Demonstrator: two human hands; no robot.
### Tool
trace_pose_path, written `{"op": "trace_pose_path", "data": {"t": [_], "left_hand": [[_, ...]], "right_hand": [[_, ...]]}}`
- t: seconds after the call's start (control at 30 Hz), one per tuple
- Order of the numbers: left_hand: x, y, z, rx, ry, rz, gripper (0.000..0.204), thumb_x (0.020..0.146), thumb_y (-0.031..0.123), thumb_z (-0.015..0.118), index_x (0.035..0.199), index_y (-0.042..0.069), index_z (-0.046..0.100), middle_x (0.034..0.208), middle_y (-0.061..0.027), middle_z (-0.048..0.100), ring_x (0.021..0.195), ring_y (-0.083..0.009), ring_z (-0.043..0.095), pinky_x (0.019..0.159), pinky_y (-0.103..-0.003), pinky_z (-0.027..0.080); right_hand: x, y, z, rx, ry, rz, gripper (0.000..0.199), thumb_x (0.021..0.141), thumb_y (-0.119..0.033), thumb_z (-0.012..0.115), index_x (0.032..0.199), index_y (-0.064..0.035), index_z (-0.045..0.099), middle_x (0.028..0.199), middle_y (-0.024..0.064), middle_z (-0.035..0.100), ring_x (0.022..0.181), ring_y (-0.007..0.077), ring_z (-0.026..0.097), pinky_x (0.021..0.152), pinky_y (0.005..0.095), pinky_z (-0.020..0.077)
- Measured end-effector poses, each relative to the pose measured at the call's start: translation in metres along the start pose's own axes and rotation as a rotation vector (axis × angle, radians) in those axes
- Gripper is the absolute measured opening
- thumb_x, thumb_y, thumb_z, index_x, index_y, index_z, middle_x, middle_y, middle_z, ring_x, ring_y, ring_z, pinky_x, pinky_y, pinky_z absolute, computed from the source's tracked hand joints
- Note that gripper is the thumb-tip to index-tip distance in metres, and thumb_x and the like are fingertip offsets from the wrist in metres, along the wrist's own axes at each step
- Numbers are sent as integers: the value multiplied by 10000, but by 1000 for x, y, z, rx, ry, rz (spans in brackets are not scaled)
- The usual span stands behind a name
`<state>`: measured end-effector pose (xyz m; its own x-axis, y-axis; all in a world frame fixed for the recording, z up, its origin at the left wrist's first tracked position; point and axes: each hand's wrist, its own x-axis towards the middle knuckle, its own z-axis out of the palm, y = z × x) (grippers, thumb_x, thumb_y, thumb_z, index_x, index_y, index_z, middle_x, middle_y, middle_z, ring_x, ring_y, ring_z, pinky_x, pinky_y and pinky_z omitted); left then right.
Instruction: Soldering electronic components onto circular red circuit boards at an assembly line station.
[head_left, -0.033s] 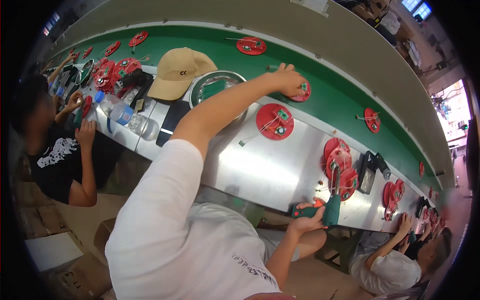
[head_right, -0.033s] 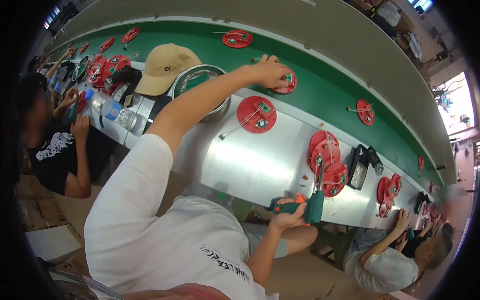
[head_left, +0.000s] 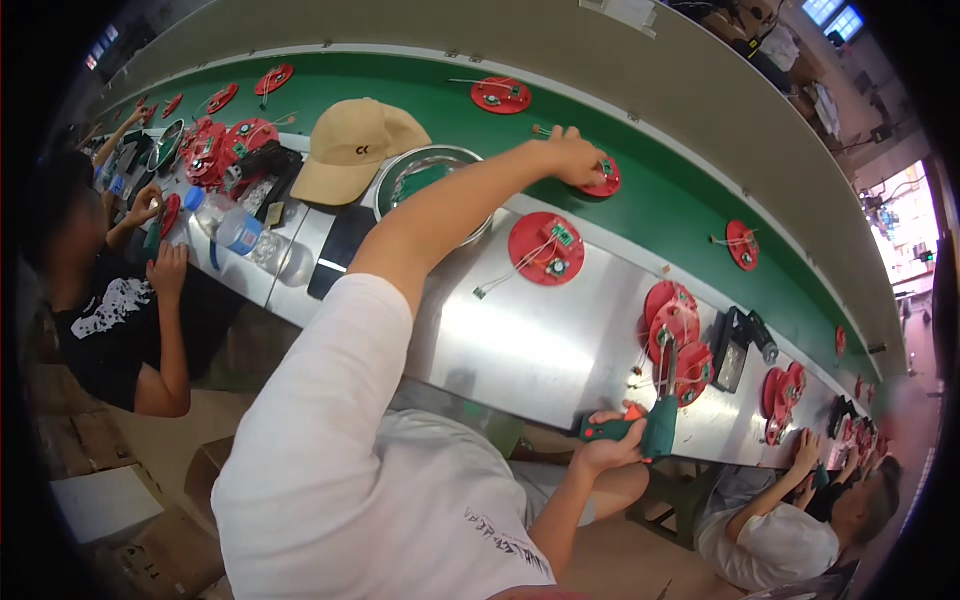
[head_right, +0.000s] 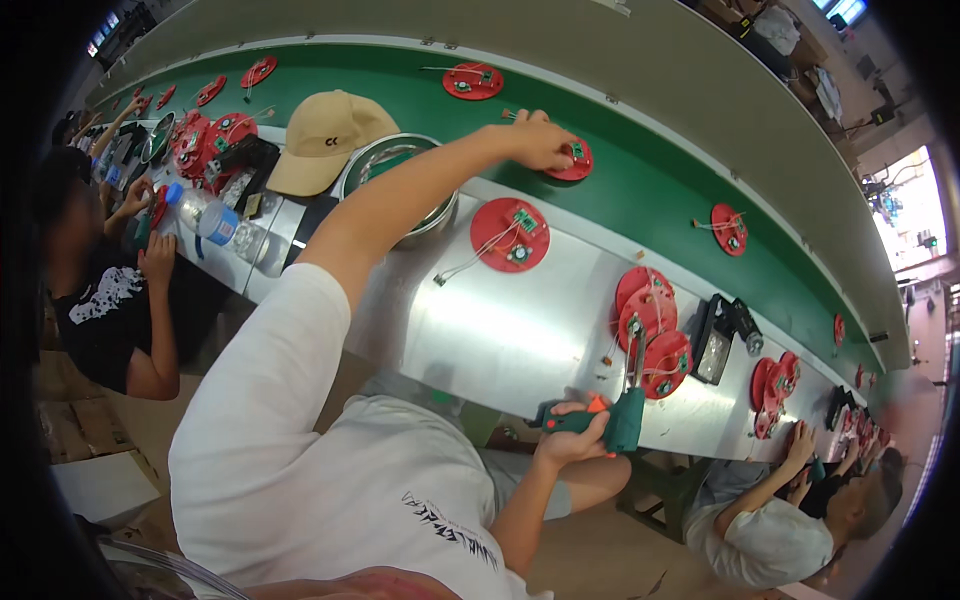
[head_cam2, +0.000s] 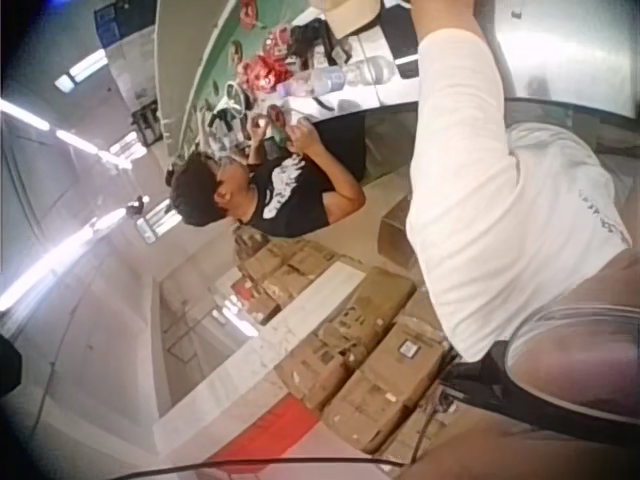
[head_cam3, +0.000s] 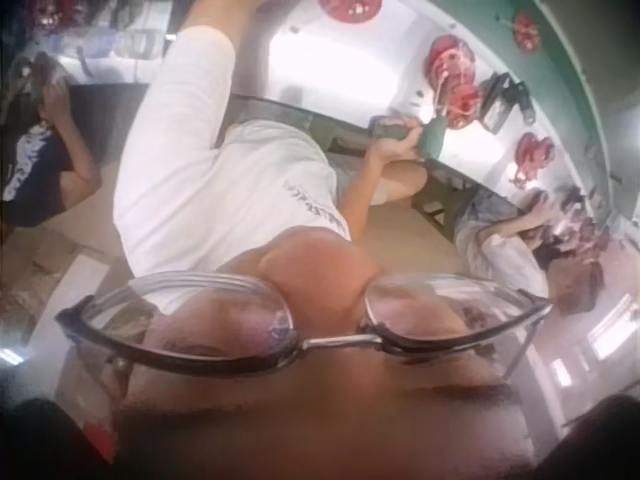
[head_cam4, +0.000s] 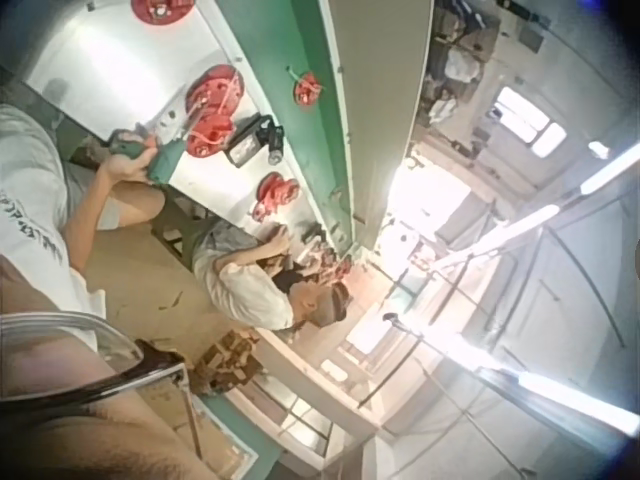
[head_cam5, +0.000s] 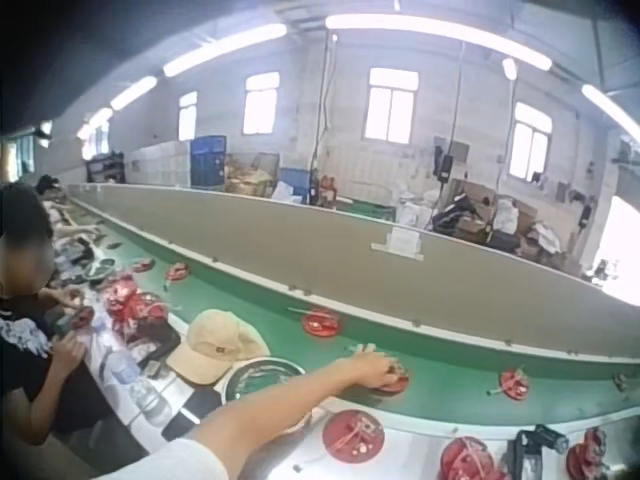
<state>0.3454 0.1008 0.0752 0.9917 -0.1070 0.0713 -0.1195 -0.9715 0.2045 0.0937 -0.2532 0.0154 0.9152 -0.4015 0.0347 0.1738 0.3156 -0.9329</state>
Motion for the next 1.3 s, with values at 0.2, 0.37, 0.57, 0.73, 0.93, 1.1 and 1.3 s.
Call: {"op": "trace_pose_path", "data": {"t": [0.2, 0.37, 0.57, 0.73, 0.93, 1.1, 1.3], "left_hand": [[41, -117, 10, 193, 346, -594, 454, 920, 392, 591, 1280, 118, 636, 1273, -150, 636, 1242, -370, 513, 977, -551, 399], [-2, -172, 21, 129, 292, -549, 329, 900, 370, 643, 1084, 109, 723, 1189, -126, 682, 1174, -369, 564, 957, -537, 411], [-25, -133, -6, -379, 472, -149, 295, 920, 316, 655, 863, 33, 717, 908, -186, 689, 821, -325, 669, 726, -413, 527], [-125, 3, -41, -459, 695, 210, 241, 939, 240, 618, 891, 6, 649, 1183, -213, 604, 981, -354, 631, 853, -413, 513], [-269, 108, 13, -543, 463, 72, 191, 933, 191, 621, 899, 3, 637, 1225, -184, 613, 1084, -340, 602, 929, -418, 478], [-299, 103, 40, -211, 558, 68, 156, 880, 194, 679, 922, 44, 685, 1192, -139, 638, 1069, -312, 588, 939, -431, 427], [-266, 30, -3, 12, 612, -478, 119, 820, 140, 677, 910, 66, 702, 997, -143, 655, 1012, -379, 587, 907, -468, 464]], "right_hand": [[2, 2, -10, -45, -43, -15, 363, 1020, -273, 451, 1123, 74, 481, 935, 194, 609, 457, 197, 562, 433, 320, 494], [2, 3, -10, -72, -59, -46, 367, 1021, -276, 450, 1122, 75, 490, 909, 191, 609, 457, 200, 563, 428, 321, 489], [6, 3, -7, -77, -35, 20, 365, 1023, -338, 451, 995, 13, 550, 585, 103, 545, 449, 194, 511, 447, 330, 462], [8, 6, -10, -50, -81, -5, 398, 1027, -356, 439, 989, 18, 569, 583, 101, 554, 450, 187, 513, 459, 319, 465], [8, 10, -12, -36, -123, 19, 417, 1028, -373, 447, 1007, 22, 579, 575, 92, 552, 455, 181, 527, 462, 306, 462], [8, 8, -12, -14, -139, 8, 388, 1028, -341, 463, 997, 31, 568, 676, 120, 595, 458, 183, 541, 452, 308, 473], [4, 0, -7, -4, -150, 3, 356, 1028, -307, 472, 1002, 40, 548, 791, 144, 621, 457, 187, 544, 443, 320, 486]]}}
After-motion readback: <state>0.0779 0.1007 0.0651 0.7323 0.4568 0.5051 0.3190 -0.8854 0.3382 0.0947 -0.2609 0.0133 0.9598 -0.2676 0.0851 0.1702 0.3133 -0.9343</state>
